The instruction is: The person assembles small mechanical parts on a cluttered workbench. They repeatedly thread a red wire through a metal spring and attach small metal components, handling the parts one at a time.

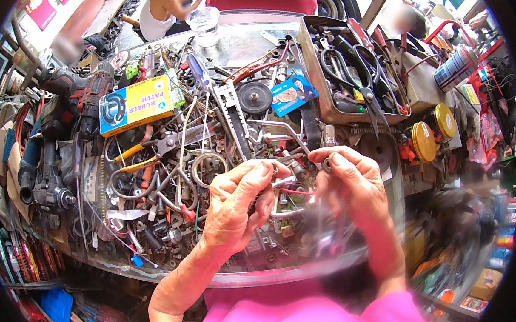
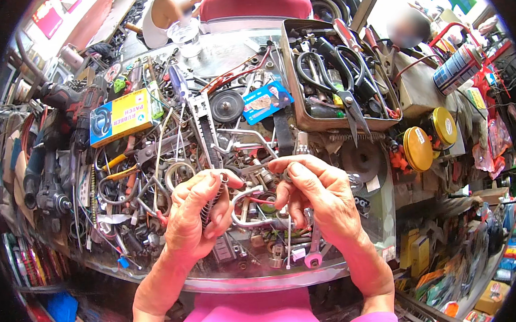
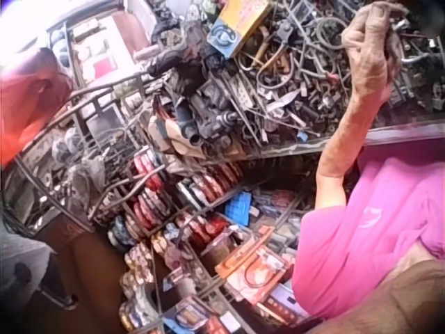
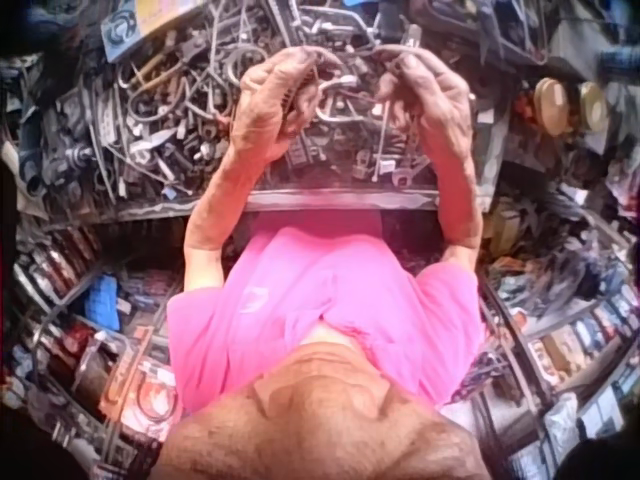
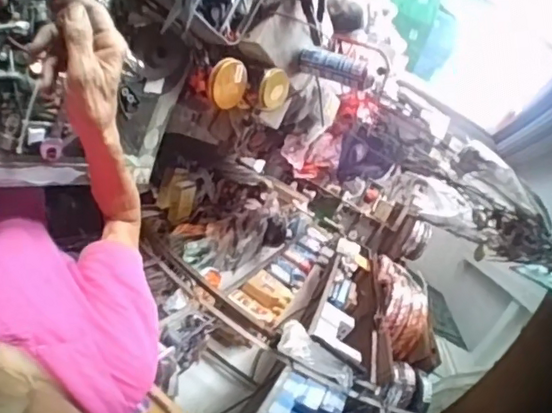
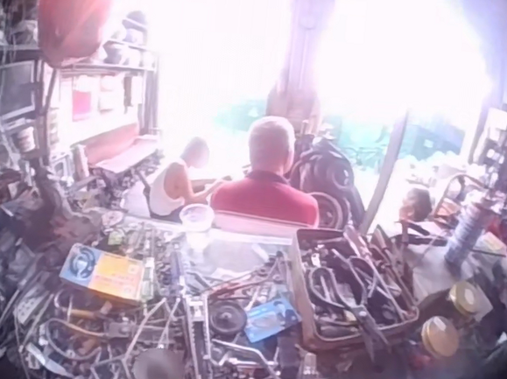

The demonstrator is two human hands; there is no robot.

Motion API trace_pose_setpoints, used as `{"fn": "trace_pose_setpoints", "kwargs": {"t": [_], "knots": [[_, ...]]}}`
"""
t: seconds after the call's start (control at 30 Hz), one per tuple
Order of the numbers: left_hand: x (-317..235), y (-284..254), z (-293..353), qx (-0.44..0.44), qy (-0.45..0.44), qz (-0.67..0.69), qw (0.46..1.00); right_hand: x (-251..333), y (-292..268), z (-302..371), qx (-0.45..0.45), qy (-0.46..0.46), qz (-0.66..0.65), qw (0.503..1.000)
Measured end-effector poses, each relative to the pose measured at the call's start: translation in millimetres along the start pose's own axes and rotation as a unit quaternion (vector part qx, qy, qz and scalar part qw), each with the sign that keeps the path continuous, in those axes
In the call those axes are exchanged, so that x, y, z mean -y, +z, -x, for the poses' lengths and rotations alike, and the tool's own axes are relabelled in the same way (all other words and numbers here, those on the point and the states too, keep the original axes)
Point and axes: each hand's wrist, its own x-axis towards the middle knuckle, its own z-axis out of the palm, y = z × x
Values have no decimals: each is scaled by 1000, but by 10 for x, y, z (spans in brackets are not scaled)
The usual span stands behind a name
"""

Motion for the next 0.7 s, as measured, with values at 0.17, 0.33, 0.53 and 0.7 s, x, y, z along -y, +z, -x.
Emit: {"fn": "trace_pose_setpoints", "kwargs": {"t": [0.17, 0.33, 0.53, 0.7], "knots": [[69, 5, 30, 24, 5, 18, 1000, 8, 49, 34, -41, -45, 3, 998], [85, 71, 88, 61, -67, -64, 994, -24, 71, 68, -29, -87, 22, 996], [91, 126, 109, 74, -61, -133, 986, -9, 135, 131, 67, -172, 183, 966], [131, 119, 126, 86, -26, -152, 984, -67, 93, 71, 85, -294, 241, 921]]}}
